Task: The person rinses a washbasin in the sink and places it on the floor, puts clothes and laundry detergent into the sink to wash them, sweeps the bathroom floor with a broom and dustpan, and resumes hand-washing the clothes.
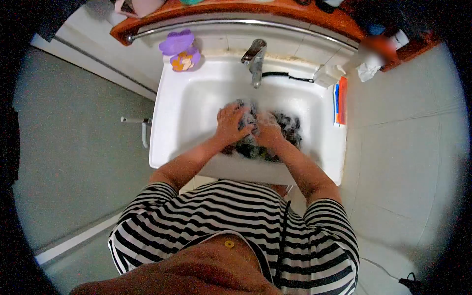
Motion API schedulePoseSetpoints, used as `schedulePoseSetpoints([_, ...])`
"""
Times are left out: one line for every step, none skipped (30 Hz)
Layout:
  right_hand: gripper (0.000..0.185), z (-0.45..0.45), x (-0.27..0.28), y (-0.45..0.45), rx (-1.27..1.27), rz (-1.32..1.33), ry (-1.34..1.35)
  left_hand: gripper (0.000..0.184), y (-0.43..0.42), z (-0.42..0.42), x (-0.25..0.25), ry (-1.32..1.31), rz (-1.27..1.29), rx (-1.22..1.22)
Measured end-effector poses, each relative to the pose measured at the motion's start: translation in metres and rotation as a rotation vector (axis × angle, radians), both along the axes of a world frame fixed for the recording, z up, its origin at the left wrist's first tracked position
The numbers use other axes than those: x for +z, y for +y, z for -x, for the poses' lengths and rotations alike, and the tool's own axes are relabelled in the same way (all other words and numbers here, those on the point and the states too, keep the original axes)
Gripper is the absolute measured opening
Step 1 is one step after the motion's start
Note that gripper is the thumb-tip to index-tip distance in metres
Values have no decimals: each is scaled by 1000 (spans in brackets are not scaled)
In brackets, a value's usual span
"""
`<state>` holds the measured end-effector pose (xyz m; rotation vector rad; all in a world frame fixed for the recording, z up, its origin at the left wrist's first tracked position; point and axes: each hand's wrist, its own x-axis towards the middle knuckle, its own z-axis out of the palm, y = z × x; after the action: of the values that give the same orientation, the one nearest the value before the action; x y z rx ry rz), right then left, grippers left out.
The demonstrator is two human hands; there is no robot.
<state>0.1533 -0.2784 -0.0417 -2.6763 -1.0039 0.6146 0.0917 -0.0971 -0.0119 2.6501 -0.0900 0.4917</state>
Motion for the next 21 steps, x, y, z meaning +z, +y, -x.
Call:
schedulePoseSetpoints([61, 17, 9, -3, 50, 14, -90, 56, 3, 1, -12, 29, 8, 11])
schedulePoseSetpoints([61, 26, 8, -7, 59, 23, -53, 61, 4, 4, -31, 173, 80, 9])
schedulePoseSetpoints([59, 33, 5, -12, 151, 76, -120, 66, 3, 7, -43, 319, 153, 3])
schedulePoseSetpoints([57, 37, 1, -14, 245, 123, -187, 66, 1, 6, -56, 357, 164, 7])
schedulePoseSetpoints([56, 41, 5, -12, 237, 89, -234, 64, -2, 4, -67, 318, 123, 19])
schedulePoseSetpoints([60, 39, 2, -6, 191, 136, -181, 62, -6, 4, -79, 284, 87, 28])
schedulePoseSetpoints([65, 33, -7, 1, 140, 185, -130, 60, -5, -1, -84, 294, 72, 32])
schedulePoseSetpoints([63, 23, -21, 7, 117, 220, -116, 58, -1, -13, -90, 294, 53, 35])
schedulePoseSetpoints([61, 14, -36, 13, 99, 256, -104, 56, 5, -24, -105, 272, 1, 59])
schedulePoseSetpoints([61, 6, -52, 17, 102, 262, -79, 54, 9, -34, -119, 245, -53, 83])
schedulePoseSetpoints([55, -3, -70, 21, 148, 343, -247, 54, 12, -44, -122, 262, -50, 76])
schedulePoseSetpoints([49, -15, -83, 25, 198, 420, -423, 50, 15, -56, -117, 342, -38, 117])
schedulePoseSetpoints([49, -27, -95, 26, 201, 422, -411, 48, 18, -67, -119, 422, -26, 158])
schedulePoseSetpoints([44, -39, -106, 26, 118, 323, -272, 48, 23, -76, -129, 431, -26, 157])
schedulePoseSetpoints([40, -49, -116, 28, 35, 223, -133, 46, 28, -85, -139, 506, -54, 133])
schedulePoseSetpoints([40, -57, -125, 29, 36, 222, -119, 45, 34, -90, -148, 588, -82, 106])
schedulePoseSetpoints([38, -64, -133, 31, 30, 188, -78, 45, 39, -95, -156, 605, -89, 103])
schedulePoseSetpoints([36, -74, -138, 33, 20, 153, -43, 45, 45, -102, -163, 619, -99, 84])
schedulePoseSetpoints([34, -83, -139, 34, 9, 118, -9, 45, 50, -107, -167, 631, -109, 64])
schedulePoseSetpoints([33, -90, -139, 33, -6, 84, 25, 45, 51, -104, -167, 642, -120, 40])
schedulePoseSetpoints([33, -94, -132, 33, -21, 50, 53, 45, 56, -101, -153, 647, -128, 30])
